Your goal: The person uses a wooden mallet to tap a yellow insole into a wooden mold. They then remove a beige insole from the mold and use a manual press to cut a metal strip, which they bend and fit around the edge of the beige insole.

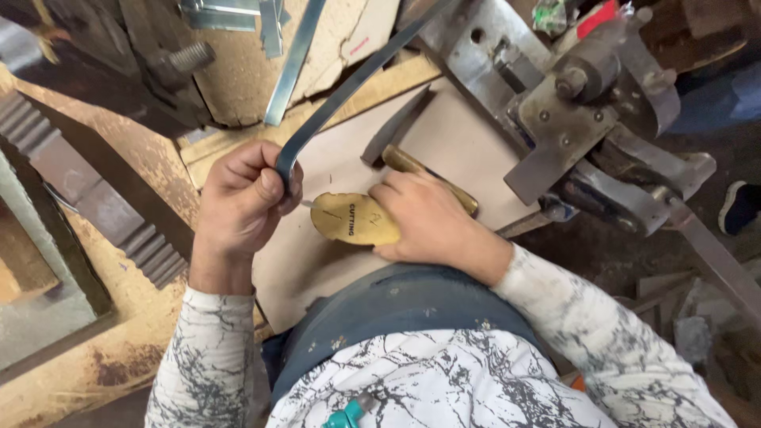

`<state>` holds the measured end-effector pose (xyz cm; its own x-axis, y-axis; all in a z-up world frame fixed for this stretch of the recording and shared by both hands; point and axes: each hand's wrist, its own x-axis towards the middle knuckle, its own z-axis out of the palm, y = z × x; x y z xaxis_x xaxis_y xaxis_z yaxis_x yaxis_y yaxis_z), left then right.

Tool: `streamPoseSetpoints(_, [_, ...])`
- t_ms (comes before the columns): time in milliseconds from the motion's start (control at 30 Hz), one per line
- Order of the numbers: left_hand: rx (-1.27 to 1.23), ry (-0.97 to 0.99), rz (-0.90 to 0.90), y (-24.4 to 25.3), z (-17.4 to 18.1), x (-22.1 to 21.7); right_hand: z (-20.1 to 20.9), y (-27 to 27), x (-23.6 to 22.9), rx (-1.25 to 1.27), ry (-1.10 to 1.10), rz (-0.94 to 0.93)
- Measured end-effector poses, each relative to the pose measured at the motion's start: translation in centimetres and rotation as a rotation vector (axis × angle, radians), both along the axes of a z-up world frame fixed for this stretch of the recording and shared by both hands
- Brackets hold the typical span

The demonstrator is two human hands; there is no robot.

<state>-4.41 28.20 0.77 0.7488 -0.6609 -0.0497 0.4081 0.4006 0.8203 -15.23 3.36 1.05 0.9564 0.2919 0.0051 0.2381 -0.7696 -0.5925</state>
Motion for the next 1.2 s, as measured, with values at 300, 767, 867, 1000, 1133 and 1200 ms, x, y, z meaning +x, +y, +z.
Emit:
streamPoseSetpoints(300, [-0.122,0.089,-0.136,-2.4,0.2,-0.2,4.2,-3.5,-2.3,0.324,-0.274,-0.237])
streamPoseSetpoints(767, [-0.186,0.204,-0.265,-4.5,1.1,-0.7,5.0,-3.4,-3.1,0.277,-0.356,-0.272])
streamPoseSetpoints(867, [-0.174,0.218,-0.290,-4.7,1.2,-0.8,5.3,-3.4,-3.1,0.270,-0.337,-0.263])
streamPoseSetpoints(1000, [-0.188,0.215,-0.320,-4.8,1.3,-1.0,5.5,-3.4,-3.1,0.299,-0.334,-0.245])
streamPoseSetpoints(1133, [-0.111,0.181,-0.324,-4.6,1.8,-0.7,6.1,-3.7,-2.9,0.226,-0.345,-0.224])
streamPoseSetpoints(1200, [-0.084,0.162,-0.326,-4.5,2.0,-0.7,6.3,-3.8,-3.0,0.194,-0.339,-0.217])
